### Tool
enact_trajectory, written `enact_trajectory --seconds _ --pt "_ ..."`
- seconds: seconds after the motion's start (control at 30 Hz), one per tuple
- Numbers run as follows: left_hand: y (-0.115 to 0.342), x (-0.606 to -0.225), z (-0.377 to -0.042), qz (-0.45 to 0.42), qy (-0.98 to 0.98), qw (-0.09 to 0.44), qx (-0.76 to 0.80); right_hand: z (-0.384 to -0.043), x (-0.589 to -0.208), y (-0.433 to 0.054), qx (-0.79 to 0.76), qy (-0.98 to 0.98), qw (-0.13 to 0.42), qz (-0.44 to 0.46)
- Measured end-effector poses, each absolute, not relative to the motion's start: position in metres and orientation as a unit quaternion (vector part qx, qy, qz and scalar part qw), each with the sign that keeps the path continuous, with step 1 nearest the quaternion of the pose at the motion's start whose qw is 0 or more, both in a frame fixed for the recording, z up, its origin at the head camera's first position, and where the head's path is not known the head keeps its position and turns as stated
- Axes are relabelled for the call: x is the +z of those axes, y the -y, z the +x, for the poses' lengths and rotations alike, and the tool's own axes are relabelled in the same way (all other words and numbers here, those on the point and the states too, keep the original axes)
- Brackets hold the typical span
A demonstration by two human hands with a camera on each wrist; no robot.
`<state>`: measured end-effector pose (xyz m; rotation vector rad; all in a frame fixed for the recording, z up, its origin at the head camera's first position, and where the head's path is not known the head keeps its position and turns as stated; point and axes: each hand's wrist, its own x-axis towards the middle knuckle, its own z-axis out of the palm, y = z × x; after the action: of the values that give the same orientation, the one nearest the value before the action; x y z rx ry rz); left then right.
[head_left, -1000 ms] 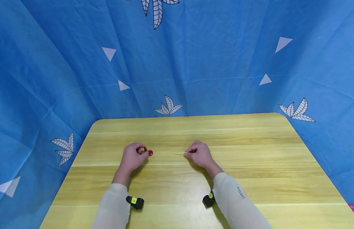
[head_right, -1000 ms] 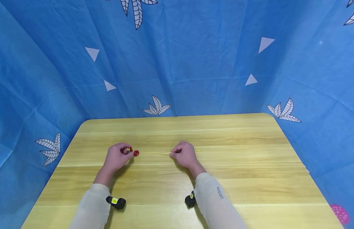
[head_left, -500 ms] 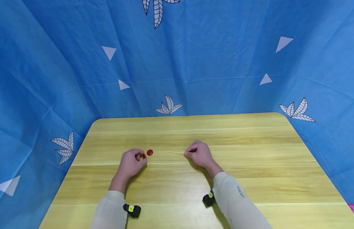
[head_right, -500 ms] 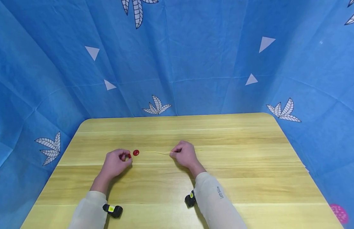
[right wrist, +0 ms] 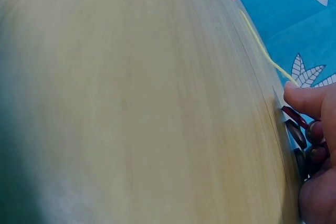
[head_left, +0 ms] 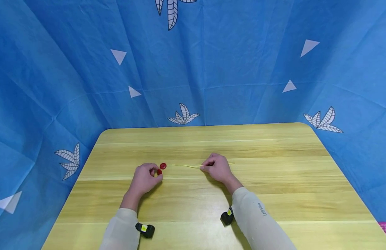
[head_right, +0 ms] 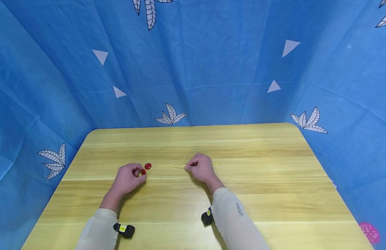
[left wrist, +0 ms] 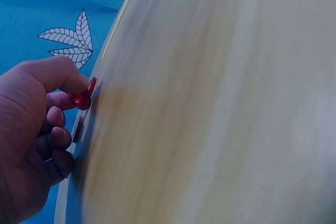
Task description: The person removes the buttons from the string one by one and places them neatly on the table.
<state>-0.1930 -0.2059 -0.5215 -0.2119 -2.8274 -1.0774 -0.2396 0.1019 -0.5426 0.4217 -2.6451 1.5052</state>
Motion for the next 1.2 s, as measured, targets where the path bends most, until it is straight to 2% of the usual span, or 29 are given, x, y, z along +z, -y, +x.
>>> enact_trajectory --seconds 1.2 --pt "0.1965 -0.5266 -0.1907 -0.087 0.934 0.071 -0.338 -0.2373 -0.5384 -0.1028 0.485 0.863 0.02 0.141"
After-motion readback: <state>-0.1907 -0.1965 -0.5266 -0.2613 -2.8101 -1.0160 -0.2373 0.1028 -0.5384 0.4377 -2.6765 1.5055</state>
